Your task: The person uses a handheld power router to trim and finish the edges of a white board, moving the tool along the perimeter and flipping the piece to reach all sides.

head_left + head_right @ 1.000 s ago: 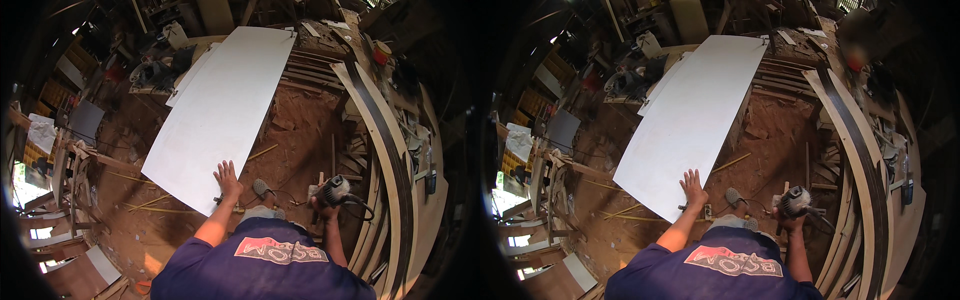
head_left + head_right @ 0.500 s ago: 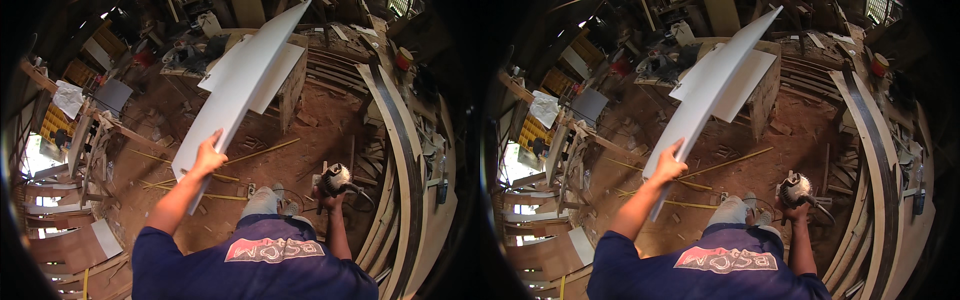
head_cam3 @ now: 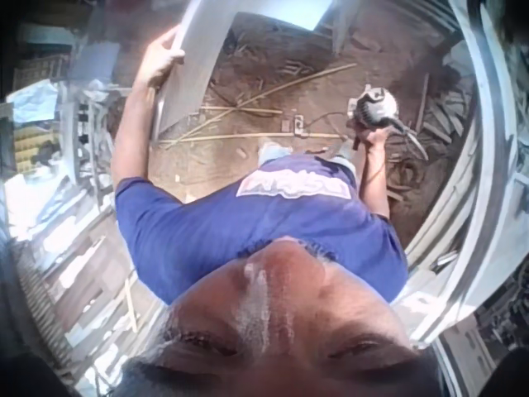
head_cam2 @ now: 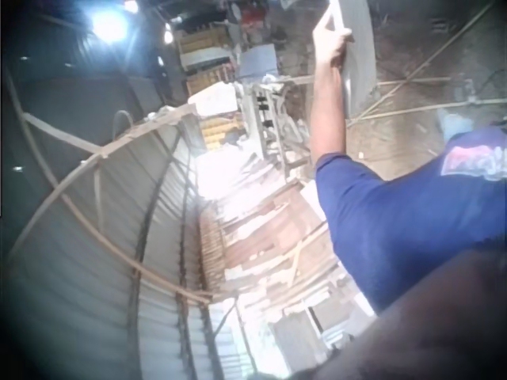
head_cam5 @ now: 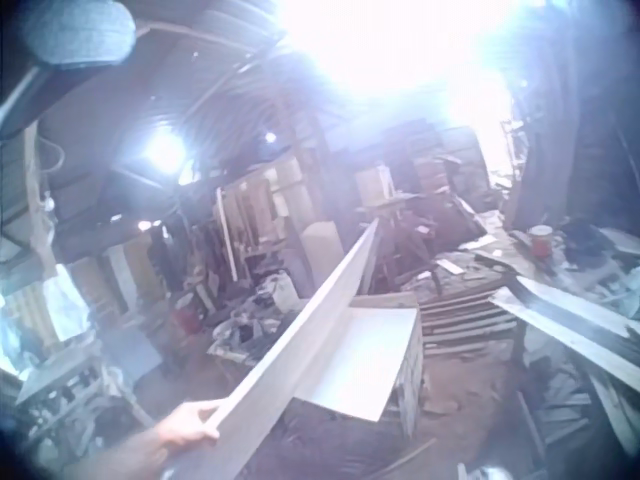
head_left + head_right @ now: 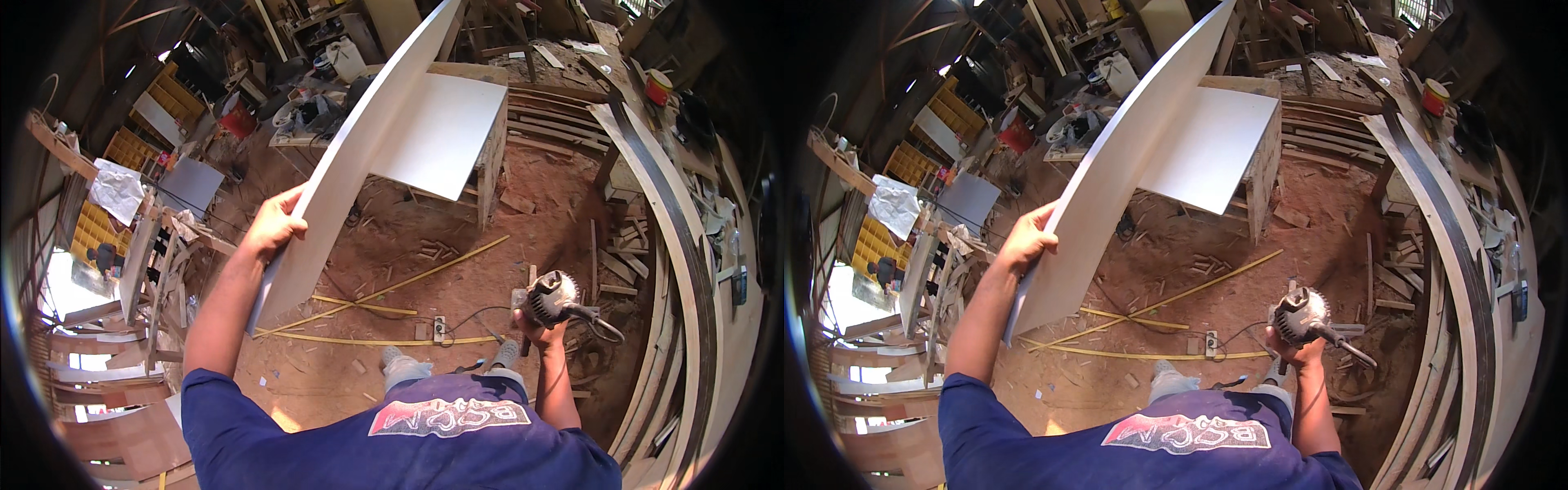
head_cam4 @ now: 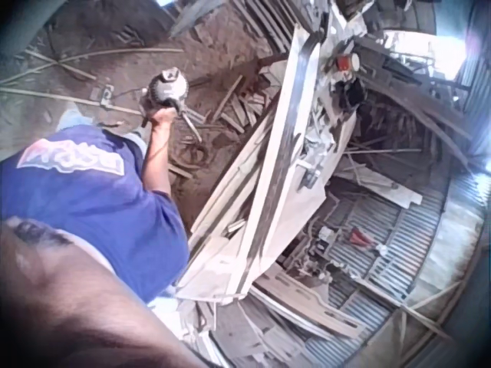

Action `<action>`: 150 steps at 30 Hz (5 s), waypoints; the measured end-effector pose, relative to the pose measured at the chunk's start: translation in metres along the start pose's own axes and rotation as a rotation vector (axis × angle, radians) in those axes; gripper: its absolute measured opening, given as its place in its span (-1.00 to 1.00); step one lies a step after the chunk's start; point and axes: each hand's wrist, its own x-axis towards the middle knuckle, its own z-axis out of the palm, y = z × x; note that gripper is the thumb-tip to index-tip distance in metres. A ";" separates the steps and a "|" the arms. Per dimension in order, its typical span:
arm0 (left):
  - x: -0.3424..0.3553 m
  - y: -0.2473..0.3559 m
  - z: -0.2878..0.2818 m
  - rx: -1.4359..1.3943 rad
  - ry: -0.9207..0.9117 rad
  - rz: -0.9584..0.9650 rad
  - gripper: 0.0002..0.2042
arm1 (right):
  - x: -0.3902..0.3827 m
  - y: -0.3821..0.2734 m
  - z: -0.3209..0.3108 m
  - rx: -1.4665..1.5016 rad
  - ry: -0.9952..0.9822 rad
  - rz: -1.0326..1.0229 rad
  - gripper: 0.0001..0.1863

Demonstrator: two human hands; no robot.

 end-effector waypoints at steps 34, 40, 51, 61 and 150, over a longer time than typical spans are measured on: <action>0.120 -0.090 -0.409 0.107 -0.171 0.204 -0.12 | 0.035 -0.114 0.389 -0.051 0.285 0.015 -0.37; 0.136 -0.114 -0.416 0.002 -0.337 0.320 -0.19 | 0.064 -0.114 0.435 -0.025 0.288 -0.008 -0.30; 0.229 -0.072 -0.398 0.110 -0.256 0.529 -0.45 | 0.036 -0.172 0.556 -0.055 0.423 -0.035 -0.37; 0.316 -0.025 -0.306 0.203 0.002 0.642 -0.65 | -0.005 -0.172 0.561 -0.373 0.393 0.137 -0.51; 0.226 -0.087 -0.278 -0.538 -0.768 0.596 -0.55 | 0.197 -0.446 0.573 0.051 0.259 -0.090 -0.71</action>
